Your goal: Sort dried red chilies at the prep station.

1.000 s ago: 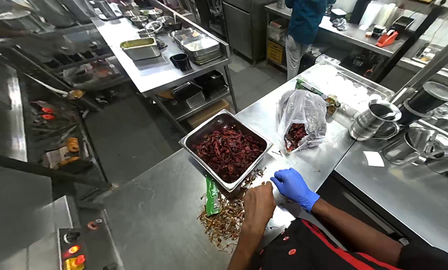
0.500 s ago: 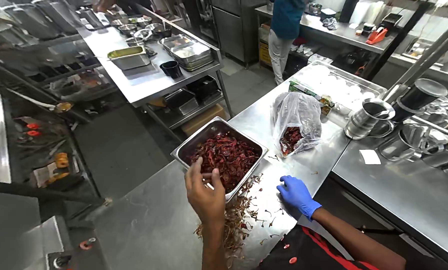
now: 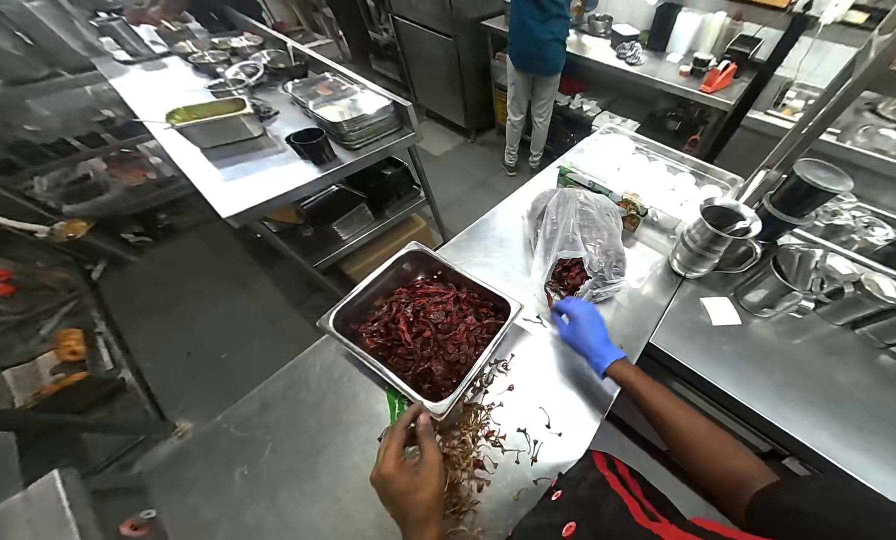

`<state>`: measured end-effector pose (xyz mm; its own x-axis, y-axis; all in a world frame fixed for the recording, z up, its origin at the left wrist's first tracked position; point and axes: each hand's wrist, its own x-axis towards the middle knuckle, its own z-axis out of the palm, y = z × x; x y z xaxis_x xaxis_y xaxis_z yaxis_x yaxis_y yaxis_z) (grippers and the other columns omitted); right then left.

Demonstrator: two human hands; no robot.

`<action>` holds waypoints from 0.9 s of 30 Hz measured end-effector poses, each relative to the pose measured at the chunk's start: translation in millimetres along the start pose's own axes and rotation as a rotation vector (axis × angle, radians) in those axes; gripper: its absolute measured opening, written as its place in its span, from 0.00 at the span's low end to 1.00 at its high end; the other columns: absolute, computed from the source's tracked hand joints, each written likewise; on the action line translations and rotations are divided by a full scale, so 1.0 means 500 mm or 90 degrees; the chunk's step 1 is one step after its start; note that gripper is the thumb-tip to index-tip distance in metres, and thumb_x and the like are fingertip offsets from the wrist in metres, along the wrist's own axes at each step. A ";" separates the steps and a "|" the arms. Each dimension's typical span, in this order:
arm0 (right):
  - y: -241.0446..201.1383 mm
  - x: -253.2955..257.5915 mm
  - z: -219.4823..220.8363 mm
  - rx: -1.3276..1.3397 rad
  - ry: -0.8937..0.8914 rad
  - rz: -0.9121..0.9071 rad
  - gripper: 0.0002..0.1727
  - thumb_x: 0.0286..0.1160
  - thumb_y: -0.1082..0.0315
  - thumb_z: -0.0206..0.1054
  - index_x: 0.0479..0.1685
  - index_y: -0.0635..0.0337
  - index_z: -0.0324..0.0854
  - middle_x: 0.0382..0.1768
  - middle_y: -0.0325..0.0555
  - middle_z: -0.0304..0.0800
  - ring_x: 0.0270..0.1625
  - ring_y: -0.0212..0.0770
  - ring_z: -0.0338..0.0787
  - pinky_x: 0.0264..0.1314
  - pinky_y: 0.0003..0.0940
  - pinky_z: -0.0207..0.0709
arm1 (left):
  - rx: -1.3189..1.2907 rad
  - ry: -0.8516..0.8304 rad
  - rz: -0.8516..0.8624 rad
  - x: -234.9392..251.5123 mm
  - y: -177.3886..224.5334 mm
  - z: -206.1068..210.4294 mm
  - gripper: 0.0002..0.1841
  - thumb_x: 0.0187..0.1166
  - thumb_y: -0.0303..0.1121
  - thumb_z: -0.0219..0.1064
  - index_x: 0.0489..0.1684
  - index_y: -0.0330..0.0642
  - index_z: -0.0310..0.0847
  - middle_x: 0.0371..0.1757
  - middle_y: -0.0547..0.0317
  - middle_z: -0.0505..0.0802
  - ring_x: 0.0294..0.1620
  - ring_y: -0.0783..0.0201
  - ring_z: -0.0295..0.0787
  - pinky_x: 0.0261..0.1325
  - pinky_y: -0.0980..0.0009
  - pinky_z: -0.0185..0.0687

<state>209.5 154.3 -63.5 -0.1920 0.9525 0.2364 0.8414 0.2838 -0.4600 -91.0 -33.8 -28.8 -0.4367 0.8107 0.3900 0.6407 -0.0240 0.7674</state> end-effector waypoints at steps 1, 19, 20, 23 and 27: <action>0.030 0.029 -0.018 -0.039 0.021 -0.014 0.11 0.78 0.66 0.65 0.48 0.56 0.92 0.47 0.52 0.93 0.53 0.55 0.92 0.58 0.59 0.83 | 0.001 0.006 -0.008 -0.006 -0.011 -0.013 0.14 0.81 0.32 0.64 0.55 0.33 0.90 0.45 0.49 0.94 0.37 0.67 0.90 0.44 0.69 0.89; -0.040 0.005 0.042 -0.055 0.084 -0.081 0.17 0.80 0.56 0.65 0.58 0.53 0.89 0.60 0.52 0.89 0.63 0.55 0.87 0.63 0.57 0.80 | 0.144 -0.618 0.396 -0.170 0.027 0.262 0.22 0.87 0.44 0.59 0.80 0.63 0.78 0.88 0.57 0.74 0.92 0.51 0.61 0.91 0.40 0.51; -0.040 -0.016 0.048 -0.034 0.076 -0.084 0.16 0.80 0.56 0.65 0.57 0.52 0.90 0.60 0.52 0.89 0.63 0.54 0.87 0.63 0.56 0.80 | 0.160 -0.630 0.447 -0.186 0.021 0.287 0.23 0.89 0.42 0.57 0.83 0.63 0.75 0.89 0.57 0.73 0.93 0.52 0.59 0.92 0.40 0.50; -0.012 -0.080 0.053 -0.013 0.020 -0.106 0.17 0.81 0.56 0.65 0.61 0.50 0.89 0.64 0.47 0.88 0.67 0.50 0.86 0.68 0.53 0.80 | 0.179 -0.634 0.502 -0.203 -0.001 0.317 0.25 0.91 0.40 0.53 0.87 0.59 0.70 0.89 0.61 0.72 0.93 0.54 0.57 0.92 0.40 0.49; 0.074 -0.154 0.020 -0.029 0.011 -0.058 0.17 0.79 0.58 0.68 0.62 0.53 0.89 0.67 0.51 0.87 0.68 0.55 0.86 0.67 0.59 0.79 | 0.252 -0.497 0.409 -0.165 -0.055 0.270 0.25 0.90 0.33 0.51 0.85 0.43 0.72 0.88 0.58 0.74 0.91 0.54 0.63 0.90 0.40 0.55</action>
<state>250.3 92.5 -107.3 -0.2603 0.9205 0.2913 0.8426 0.3639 -0.3970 12.6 -21.3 -151.0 0.4851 0.8659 0.1215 0.8257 -0.4994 0.2624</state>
